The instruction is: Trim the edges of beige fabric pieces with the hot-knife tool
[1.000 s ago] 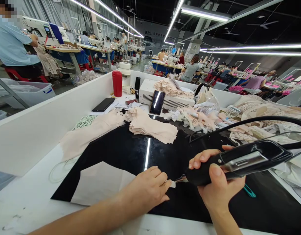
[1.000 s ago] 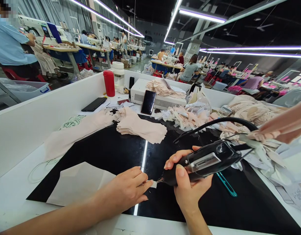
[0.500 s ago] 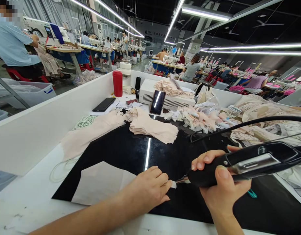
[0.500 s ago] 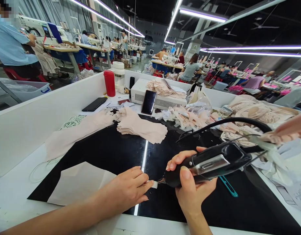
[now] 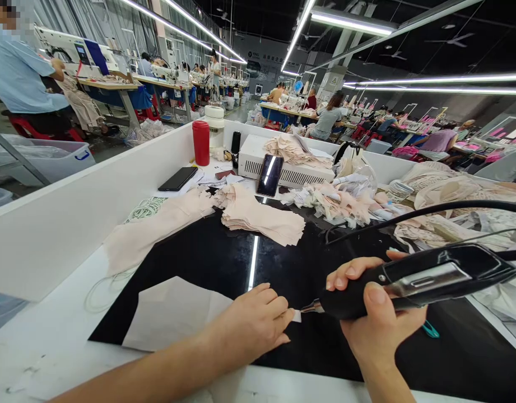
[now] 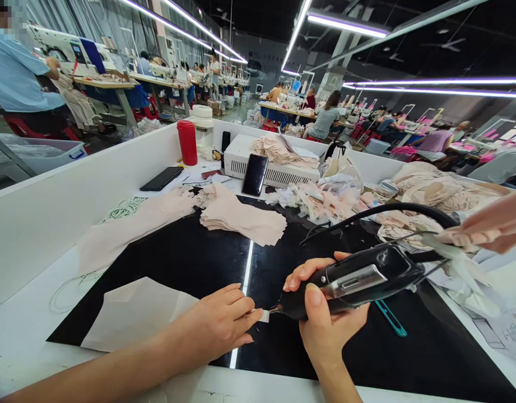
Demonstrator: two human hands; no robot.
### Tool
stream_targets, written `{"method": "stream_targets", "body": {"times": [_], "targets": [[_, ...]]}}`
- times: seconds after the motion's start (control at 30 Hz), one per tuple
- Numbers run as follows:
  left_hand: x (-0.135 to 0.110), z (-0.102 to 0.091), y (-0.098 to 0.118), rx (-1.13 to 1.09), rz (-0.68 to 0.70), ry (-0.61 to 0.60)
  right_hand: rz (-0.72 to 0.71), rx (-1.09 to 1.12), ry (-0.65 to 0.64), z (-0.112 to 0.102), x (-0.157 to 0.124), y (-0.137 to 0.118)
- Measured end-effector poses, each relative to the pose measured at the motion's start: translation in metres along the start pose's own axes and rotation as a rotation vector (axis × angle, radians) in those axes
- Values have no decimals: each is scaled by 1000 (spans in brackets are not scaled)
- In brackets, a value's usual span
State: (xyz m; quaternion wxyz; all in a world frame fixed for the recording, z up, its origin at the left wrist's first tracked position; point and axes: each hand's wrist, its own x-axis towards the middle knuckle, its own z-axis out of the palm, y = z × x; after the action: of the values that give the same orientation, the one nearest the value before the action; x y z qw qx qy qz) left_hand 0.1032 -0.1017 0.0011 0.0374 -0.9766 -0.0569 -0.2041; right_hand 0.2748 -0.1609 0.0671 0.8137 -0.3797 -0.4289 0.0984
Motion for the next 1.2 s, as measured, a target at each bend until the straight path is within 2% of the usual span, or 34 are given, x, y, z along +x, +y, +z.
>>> {"method": "stream_targets", "body": {"times": [0.27,0.6,1.03,1.2], "targets": [[0,0,0,-10,-3,8,8,17,-25,-2,-3,0],[-2,2,-3,2,1,18,11,7,11,2,-1,-2],[0,-4,-5,17,18,-15,21,1,-11,2,-7,-2],[-6,-9,-6,-34,-17,6,9,25,-37,1,-7,-3]]}}
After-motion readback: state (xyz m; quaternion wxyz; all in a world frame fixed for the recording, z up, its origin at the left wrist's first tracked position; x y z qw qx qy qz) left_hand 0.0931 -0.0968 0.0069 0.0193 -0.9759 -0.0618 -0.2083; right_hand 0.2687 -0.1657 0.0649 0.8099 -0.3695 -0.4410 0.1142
